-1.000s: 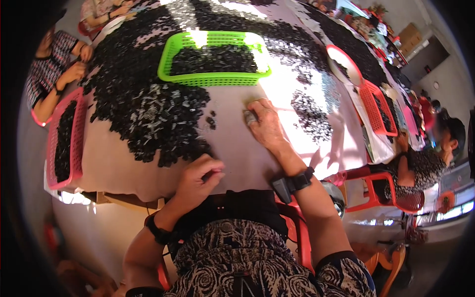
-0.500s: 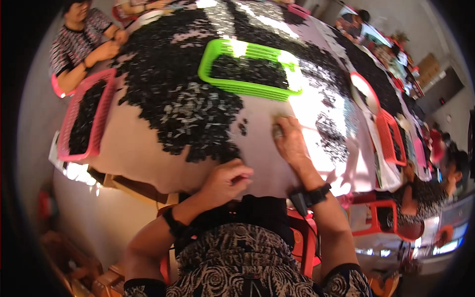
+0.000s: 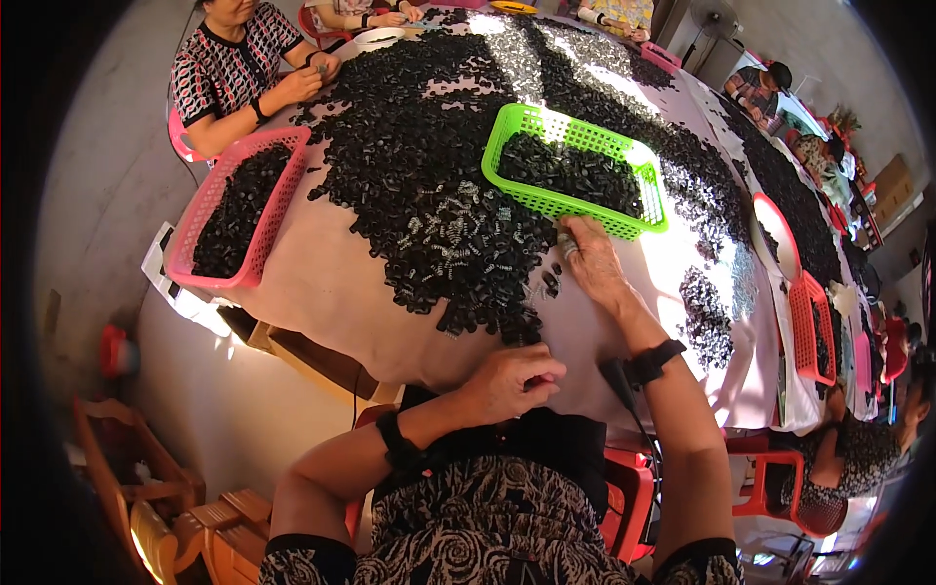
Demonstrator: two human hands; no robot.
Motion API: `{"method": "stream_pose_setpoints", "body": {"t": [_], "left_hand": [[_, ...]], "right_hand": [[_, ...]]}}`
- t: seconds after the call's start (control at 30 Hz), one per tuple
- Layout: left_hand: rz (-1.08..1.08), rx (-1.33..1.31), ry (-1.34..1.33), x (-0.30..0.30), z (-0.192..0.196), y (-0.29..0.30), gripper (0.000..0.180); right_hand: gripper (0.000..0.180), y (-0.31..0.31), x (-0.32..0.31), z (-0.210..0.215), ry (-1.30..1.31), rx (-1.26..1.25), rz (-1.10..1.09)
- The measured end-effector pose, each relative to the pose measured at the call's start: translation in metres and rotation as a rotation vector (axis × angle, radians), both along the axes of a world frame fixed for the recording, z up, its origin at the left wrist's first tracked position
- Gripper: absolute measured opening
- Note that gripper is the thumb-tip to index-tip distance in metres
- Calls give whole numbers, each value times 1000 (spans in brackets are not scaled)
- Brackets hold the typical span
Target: The recorder is sorting small black plastic or rubber components at a table with other workers.
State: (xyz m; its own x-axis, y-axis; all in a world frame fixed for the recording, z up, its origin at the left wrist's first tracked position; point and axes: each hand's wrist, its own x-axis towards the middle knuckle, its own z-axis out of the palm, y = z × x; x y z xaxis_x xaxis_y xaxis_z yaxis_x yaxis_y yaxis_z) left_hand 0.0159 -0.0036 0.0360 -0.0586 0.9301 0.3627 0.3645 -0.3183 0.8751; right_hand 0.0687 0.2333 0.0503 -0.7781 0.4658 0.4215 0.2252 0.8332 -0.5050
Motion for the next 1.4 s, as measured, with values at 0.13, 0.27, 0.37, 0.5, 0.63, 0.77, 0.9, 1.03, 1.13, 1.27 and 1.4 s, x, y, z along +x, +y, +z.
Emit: {"method": "stream_pose_setpoints", "body": {"t": [0.13,0.27,0.37,0.5,0.63,0.77,0.9,1.03,1.13,1.27,1.4], "left_hand": [[-11,12,-19,0,-3,0,16],[-13,-5,-12,0,-1,-1,16],[-15,1,-8,0,-2,0,16],[-21,-2,-14,0,0,0,16],[-24,-7,-9,0,2,0,16],[-18,2,-11,1,0,-1,17],[-20,-10,-18,1,-2,0,17],[-13,-15,-7,2,0,0,18],[-13,-6,-12,2,1,-1,17],[-5,15,0,2,-1,0,17],[-1,1,6,2,0,0,17]], "right_hand": [[24,-8,-21,-3,-6,204,-30],[26,-13,-29,-11,48,206,-28],[26,-13,-28,-17,80,193,-24],[25,-11,-31,-18,139,78,-40],[24,-14,-37,-16,111,133,-34],[23,-17,-41,-14,109,139,-55],[20,-20,-45,-18,122,100,-107],[19,-21,-48,-26,162,144,-132],[18,-23,-44,-22,161,122,-82],[19,-23,-39,-22,143,85,-20],[23,-20,-24,-22,192,38,95]]}}
